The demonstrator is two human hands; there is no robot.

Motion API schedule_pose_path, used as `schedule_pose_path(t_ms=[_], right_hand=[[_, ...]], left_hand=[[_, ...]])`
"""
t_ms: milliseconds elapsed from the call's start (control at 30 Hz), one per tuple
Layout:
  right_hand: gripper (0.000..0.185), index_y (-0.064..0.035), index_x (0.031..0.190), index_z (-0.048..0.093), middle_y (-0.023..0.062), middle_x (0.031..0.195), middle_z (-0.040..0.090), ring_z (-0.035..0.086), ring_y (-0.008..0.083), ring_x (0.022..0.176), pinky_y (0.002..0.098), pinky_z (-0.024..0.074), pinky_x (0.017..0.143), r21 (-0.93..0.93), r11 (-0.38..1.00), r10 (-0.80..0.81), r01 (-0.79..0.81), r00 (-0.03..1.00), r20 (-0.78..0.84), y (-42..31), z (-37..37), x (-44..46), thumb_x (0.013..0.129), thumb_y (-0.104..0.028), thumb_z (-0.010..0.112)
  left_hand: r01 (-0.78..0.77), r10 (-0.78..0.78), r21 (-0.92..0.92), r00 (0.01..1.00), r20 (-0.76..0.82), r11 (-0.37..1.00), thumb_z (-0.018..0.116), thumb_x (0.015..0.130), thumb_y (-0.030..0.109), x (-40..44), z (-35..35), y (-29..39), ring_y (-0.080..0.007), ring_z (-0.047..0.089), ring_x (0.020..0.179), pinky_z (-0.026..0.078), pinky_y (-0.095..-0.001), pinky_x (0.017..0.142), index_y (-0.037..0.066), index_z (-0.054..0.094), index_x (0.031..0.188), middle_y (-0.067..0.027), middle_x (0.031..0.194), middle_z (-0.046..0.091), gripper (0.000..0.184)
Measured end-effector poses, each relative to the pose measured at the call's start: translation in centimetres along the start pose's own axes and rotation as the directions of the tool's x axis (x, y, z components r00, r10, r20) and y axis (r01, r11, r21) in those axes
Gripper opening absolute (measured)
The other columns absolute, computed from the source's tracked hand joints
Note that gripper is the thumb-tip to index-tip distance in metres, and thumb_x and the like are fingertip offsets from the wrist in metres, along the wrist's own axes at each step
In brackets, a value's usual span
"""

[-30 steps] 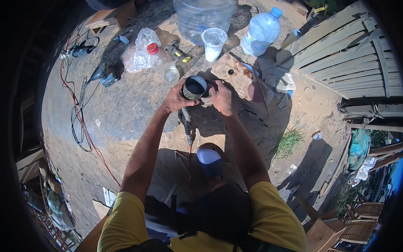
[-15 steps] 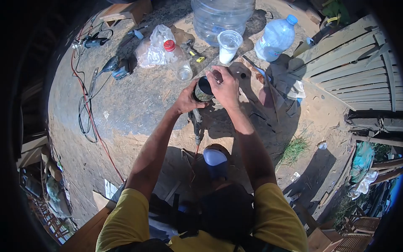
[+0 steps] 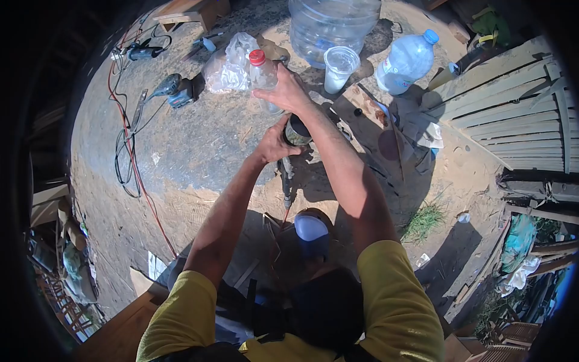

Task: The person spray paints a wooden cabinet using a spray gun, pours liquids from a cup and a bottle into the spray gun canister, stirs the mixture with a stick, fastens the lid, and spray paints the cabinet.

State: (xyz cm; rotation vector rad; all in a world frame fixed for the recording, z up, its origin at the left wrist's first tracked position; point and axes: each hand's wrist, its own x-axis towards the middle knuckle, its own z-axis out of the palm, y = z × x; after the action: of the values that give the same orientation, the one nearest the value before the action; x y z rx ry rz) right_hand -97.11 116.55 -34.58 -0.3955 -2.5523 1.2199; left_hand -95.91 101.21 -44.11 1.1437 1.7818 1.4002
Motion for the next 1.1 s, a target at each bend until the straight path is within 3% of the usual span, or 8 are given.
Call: schedule_pose_path(t_ms=[100, 233, 433, 567, 633, 833, 967, 1100], right_hand=[[0.093, 0.0061, 0.142, 0.051, 0.0238, 0.133, 0.066, 0.065, 0.0329, 0.124, 0.0440, 0.0499, 0.109, 0.072, 0.988, -0.123, 0.136, 0.978, -0.169, -0.5, -1.6, -0.4, 0.074, -0.042, 0.095], [0.074, 0.0000, 0.132, 0.057, 0.0177, 0.128, 0.068, 0.067, 0.0227, 0.119, 0.0382, 0.0525, 0.103, 0.137, 0.980, -0.101, 0.146, 0.950, -0.296, -4.9, -7.1, -1.7, 0.078, -0.034, 0.094], [0.083, 0.0011, 0.136, 0.048, 0.0143, 0.118, 0.071, 0.070, 0.0254, 0.109, 0.0393, 0.0554, 0.097, 0.031, 0.942, -0.273, 0.335, 0.815, -0.510, -6.9, -14.5, -6.2, 0.077, -0.032, 0.096], [0.088, -0.0010, 0.142, 0.045, 0.0124, 0.117, 0.071, 0.070, 0.0237, 0.106, 0.0404, 0.0560, 0.095, 0.013, 0.989, -0.116, 0.145, 0.842, -0.527, -7.1, -16.3, -12.4, 0.077, -0.030, 0.095], [0.087, -0.0030, 0.144, 0.046, 0.0155, 0.119, 0.071, 0.072, 0.0273, 0.106, 0.0417, 0.0571, 0.094, 0.059, 0.983, -0.122, 0.172, 0.868, -0.481, -5.4, -16.1, -15.1, 0.076, -0.028, 0.095], [0.093, -0.0037, 0.150, 0.045, 0.0187, 0.132, 0.064, 0.066, 0.0358, 0.118, 0.0465, 0.0528, 0.101, -0.312, 0.949, -0.027, -0.048, 0.973, -0.230, -5.3, -13.9, -21.8, 0.073, -0.022, 0.094], [0.091, -0.0055, 0.151, 0.045, 0.0209, 0.133, 0.063, 0.066, 0.0363, 0.118, 0.0446, 0.0531, 0.100, -0.193, 0.976, 0.074, -0.101, 0.987, -0.145, -5.5, -12.1, -23.1, 0.075, -0.023, 0.092], [0.091, -0.0068, 0.152, 0.045, 0.0204, 0.134, 0.062, 0.066, 0.0356, 0.119, 0.0439, 0.0531, 0.101, -0.224, 0.974, -0.040, 0.013, 0.993, -0.113, -4.2, -11.2, -23.6, 0.075, -0.023, 0.092]], left_hand=[[0.046, -0.046, 0.022, 0.999, 0.020, 0.999, 0.095, 0.067, 0.004, 0.1, 0.4, -0.2, -0.0208, 0.062, 0.127, 0.050, -0.0370, 0.112, 0.002, 0.041, 0.155, -0.0130, 0.138, 0.066, 0.102], [0.046, -0.034, -0.318, 0.998, 0.043, 0.947, 0.099, 0.063, 0.016, 0.5, 1.0, -0.9, -0.0262, 0.064, 0.126, 0.050, -0.0388, 0.111, 0.004, 0.039, 0.154, -0.0155, 0.136, 0.067, 0.111], [0.040, -0.042, -0.060, 0.999, -0.033, 0.997, 0.103, 0.059, 0.024, 0.0, -0.8, 2.0, -0.0314, 0.059, 0.134, 0.047, -0.0417, 0.116, 0.007, 0.033, 0.159, -0.0184, 0.143, 0.060, 0.123], [-0.065, 0.088, 0.143, 0.982, -0.167, 0.988, 0.102, 0.064, 0.032, -1.5, -3.0, 4.6, -0.0338, 0.057, 0.138, 0.045, -0.0459, 0.118, 0.009, 0.031, 0.162, -0.0211, 0.147, 0.058, 0.123], [-0.062, 0.083, 0.068, 0.922, -0.378, 0.996, 0.094, 0.078, 0.035, -2.1, -4.3, 8.6, -0.0346, 0.057, 0.139, 0.043, -0.0486, 0.119, 0.008, 0.042, 0.158, -0.0209, 0.148, 0.058, 0.099], [-0.308, 0.324, 0.135, 0.939, -0.117, 0.942, 0.079, 0.094, 0.024, -2.8, -4.0, 23.2, -0.0298, 0.059, 0.138, 0.044, -0.0460, 0.117, 0.008, 0.062, 0.146, -0.0148, 0.146, 0.064, 0.058], [-0.418, 0.385, 0.310, 0.908, 0.165, 0.854, 0.075, 0.096, 0.021, -2.6, -3.9, 23.6, -0.0379, 0.068, 0.119, 0.055, -0.0448, 0.101, 0.006, 0.068, 0.137, -0.0167, 0.133, 0.069, 0.045], [-0.430, 0.387, 0.319, 0.902, 0.190, 0.845, 0.075, 0.094, 0.018, -3.4, -4.1, 22.0, -0.0402, 0.070, 0.109, 0.057, -0.0443, 0.093, 0.003, 0.070, 0.131, -0.0187, 0.122, 0.070, 0.040]])
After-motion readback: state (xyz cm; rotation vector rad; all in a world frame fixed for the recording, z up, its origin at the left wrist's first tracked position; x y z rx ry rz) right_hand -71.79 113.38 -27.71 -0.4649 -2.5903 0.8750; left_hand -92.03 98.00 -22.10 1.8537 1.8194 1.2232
